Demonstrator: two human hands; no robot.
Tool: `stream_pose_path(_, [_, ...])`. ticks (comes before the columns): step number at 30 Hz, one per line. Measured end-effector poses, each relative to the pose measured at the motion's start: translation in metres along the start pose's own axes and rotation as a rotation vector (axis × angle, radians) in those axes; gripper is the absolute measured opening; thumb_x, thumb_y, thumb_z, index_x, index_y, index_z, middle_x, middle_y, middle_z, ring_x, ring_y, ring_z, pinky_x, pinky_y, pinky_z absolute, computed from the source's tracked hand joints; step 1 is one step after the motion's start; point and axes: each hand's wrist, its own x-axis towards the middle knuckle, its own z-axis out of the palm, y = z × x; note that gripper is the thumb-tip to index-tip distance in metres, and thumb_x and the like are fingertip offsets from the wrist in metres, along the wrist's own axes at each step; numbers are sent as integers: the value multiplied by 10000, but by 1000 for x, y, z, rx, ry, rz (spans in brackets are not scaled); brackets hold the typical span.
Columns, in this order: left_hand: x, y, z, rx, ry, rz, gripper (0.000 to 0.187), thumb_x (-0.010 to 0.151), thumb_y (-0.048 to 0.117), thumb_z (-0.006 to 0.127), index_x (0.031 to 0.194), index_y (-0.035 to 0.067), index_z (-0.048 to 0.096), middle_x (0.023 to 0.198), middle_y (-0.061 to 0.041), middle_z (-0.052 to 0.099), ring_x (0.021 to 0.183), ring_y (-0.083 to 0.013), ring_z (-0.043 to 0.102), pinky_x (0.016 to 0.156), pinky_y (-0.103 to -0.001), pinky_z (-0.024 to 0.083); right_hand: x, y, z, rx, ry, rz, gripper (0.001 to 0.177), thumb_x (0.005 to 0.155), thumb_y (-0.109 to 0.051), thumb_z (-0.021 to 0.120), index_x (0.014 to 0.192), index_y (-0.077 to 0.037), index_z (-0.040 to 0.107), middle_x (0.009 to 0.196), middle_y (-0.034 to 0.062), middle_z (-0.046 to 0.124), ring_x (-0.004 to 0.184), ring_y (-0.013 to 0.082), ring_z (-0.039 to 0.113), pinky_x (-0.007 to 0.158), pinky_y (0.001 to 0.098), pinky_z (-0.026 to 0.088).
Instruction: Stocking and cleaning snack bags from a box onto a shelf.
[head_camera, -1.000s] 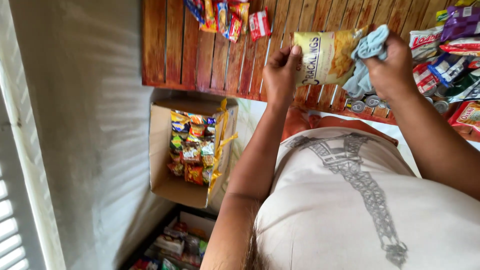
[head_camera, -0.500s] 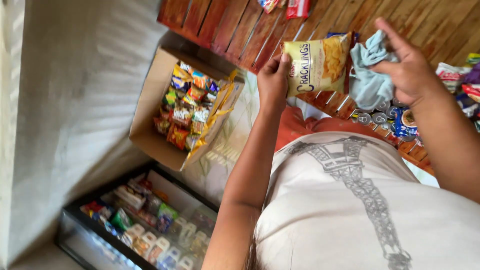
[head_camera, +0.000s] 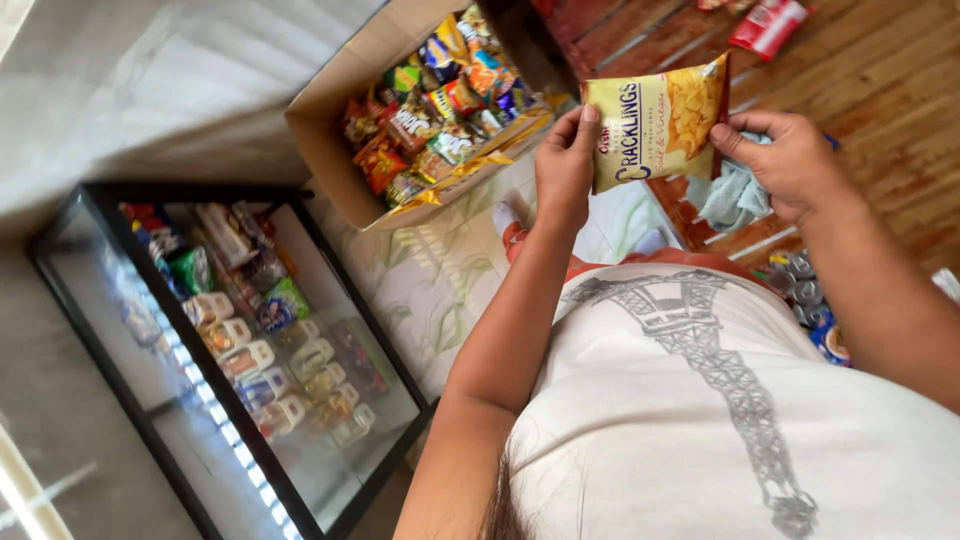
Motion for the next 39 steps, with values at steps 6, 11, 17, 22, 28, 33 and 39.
stream_pose_path(6, [8, 1, -92, 86, 75, 43, 333, 1055, 292, 647, 1180, -11, 705, 956, 11, 684, 790, -55, 547, 693, -227, 458, 30, -14, 80, 72, -83, 19, 138, 1046, -154, 741, 1105, -30, 722, 976, -8, 702, 824, 82, 645, 734, 254, 552])
stream_pose_path(11, [25, -9, -172, 85, 371, -156, 329, 1015, 289, 664, 1130, -9, 740, 848, 10, 673, 690, -66, 523, 607, -246, 434, 29, -31, 188, -322, -270, -209, 102, 1015, -84, 756, 1048, -2, 705, 987, 14, 668, 893, 112, 601, 791, 261, 489])
stream_pose_path(17, [68, -14, -266, -83, 493, -231, 280, 999, 264, 693, 1093, 6, 747, 881, -5, 706, 720, -95, 564, 643, -271, 462, 82, -26, 272, -516, -401, -354, 108, 1003, -69, 773, 1011, 10, 700, 1001, 26, 643, 958, 134, 587, 873, 262, 469])
stream_pose_path(22, [79, 42, -295, -188, 471, -211, 260, 989, 237, 701, 1113, 10, 730, 931, -2, 728, 777, -87, 605, 707, -251, 500, 131, -9, 298, -441, -256, -50, 126, 1047, -129, 756, 1105, -18, 743, 1015, -5, 706, 907, 81, 589, 786, 252, 476])
stream_pose_path(28, [90, 41, -314, -388, 261, -249, 255, 1024, 235, 718, 1146, 12, 719, 929, 11, 687, 758, -84, 546, 663, -247, 440, 181, 37, 311, -403, -226, 279, 230, 1027, -212, 765, 1136, -11, 738, 999, 16, 721, 876, 98, 614, 760, 270, 496])
stream_pose_path(33, [126, 25, -357, -144, 417, -269, 272, 962, 184, 732, 1163, 2, 702, 955, 2, 725, 835, -63, 637, 743, -209, 516, 236, 38, 337, -584, -178, 445, 355, 928, -258, 810, 1181, -24, 725, 1054, 57, 723, 907, 154, 648, 785, 342, 539])
stream_pose_path(39, [194, -73, -435, -164, 563, -305, 268, 927, 48, 692, 1181, -35, 678, 910, -94, 703, 762, -163, 622, 660, -292, 498, 345, 142, 380, -1009, -381, 235, 441, 924, -374, 830, 1191, -31, 760, 1074, 117, 751, 911, 177, 652, 805, 346, 527])
